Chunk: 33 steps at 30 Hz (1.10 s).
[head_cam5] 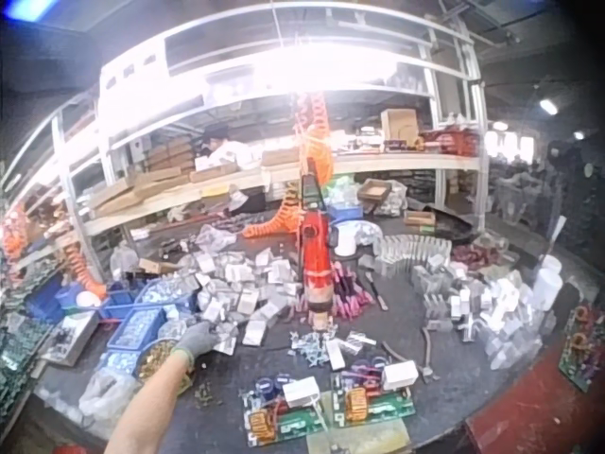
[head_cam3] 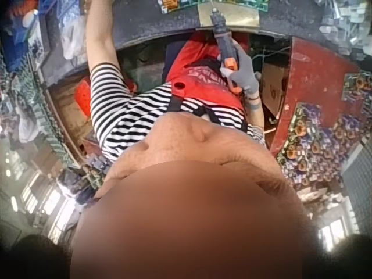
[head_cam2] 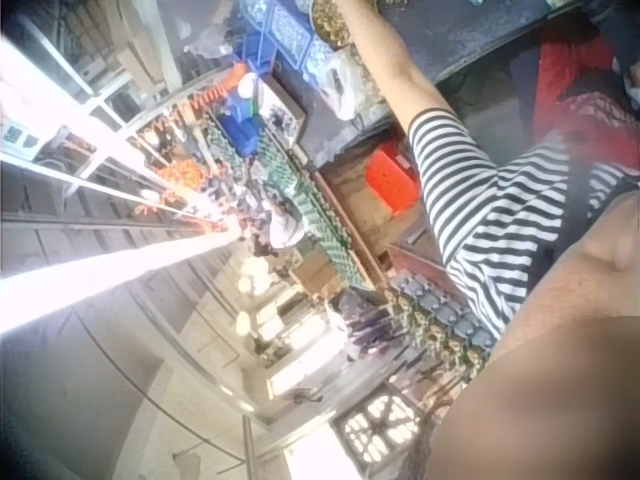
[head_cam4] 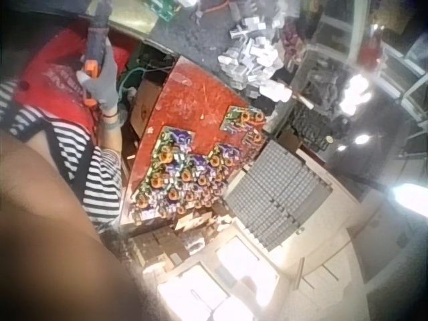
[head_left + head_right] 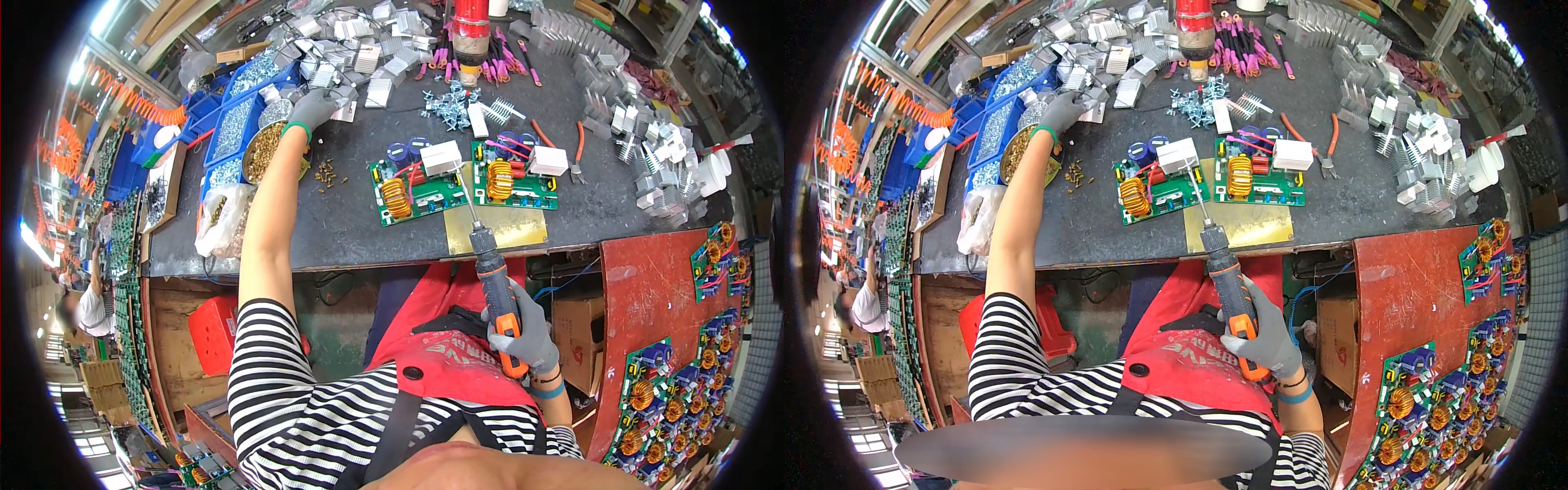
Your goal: Assemble electronic components onto a printed circuit board using manual tools and an electric screwdriver.
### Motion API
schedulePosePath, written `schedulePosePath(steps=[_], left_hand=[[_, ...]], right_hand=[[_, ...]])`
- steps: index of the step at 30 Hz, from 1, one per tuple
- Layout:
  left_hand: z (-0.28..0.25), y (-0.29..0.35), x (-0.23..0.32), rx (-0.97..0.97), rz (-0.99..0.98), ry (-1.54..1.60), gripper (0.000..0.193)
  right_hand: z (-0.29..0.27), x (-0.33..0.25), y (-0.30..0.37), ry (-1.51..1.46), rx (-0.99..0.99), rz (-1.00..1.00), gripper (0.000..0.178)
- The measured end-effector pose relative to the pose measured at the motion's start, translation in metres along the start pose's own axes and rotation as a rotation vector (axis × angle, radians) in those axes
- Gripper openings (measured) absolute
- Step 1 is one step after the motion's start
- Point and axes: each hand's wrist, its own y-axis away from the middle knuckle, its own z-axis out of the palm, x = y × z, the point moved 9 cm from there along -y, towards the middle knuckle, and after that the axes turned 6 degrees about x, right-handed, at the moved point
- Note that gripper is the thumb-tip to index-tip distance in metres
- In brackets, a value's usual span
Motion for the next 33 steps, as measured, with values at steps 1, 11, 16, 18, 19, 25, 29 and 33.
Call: schedulePosePath(steps=[1,11,16,18,19,25,29,33], left_hand=[[0.0,0.001,0.009,-0.01,0.046,0.036,0.058],[-0.031,0.034,0.014,0.125,0.186,0.253,0.06],[-0.031,0.075,0.039,-0.201,0.29,0.165,0.042],[-0.028,0.068,0.015,-0.141,0.279,0.164,0.032],[-0.027,0.07,0.02,-0.144,0.282,0.166,0.032],[-0.051,0.089,0.05,0.092,0.231,-0.326,0.037],[-0.055,0.092,0.062,0.134,0.158,-0.422,0.057],[-0.03,0.073,0.038,-0.077,-0.015,-0.314,0.057]], right_hand=[[-0.001,0.002,0.0,0.004,0.009,0.013,0.091],[-0.005,0.013,0.004,-0.053,0.011,0.06,0.089],[-0.005,0.013,0.007,-0.071,0.019,0.056,0.087],[-0.003,0.016,0.007,-0.065,0.009,0.062,0.087],[-0.004,0.018,0.007,-0.059,0.019,0.071,0.086],[-0.004,0.019,0.008,-0.086,0.035,0.061,0.086],[-0.004,0.021,0.009,-0.107,0.038,0.078,0.085],[-0.005,0.021,0.011,-0.102,0.044,0.075,0.084]])
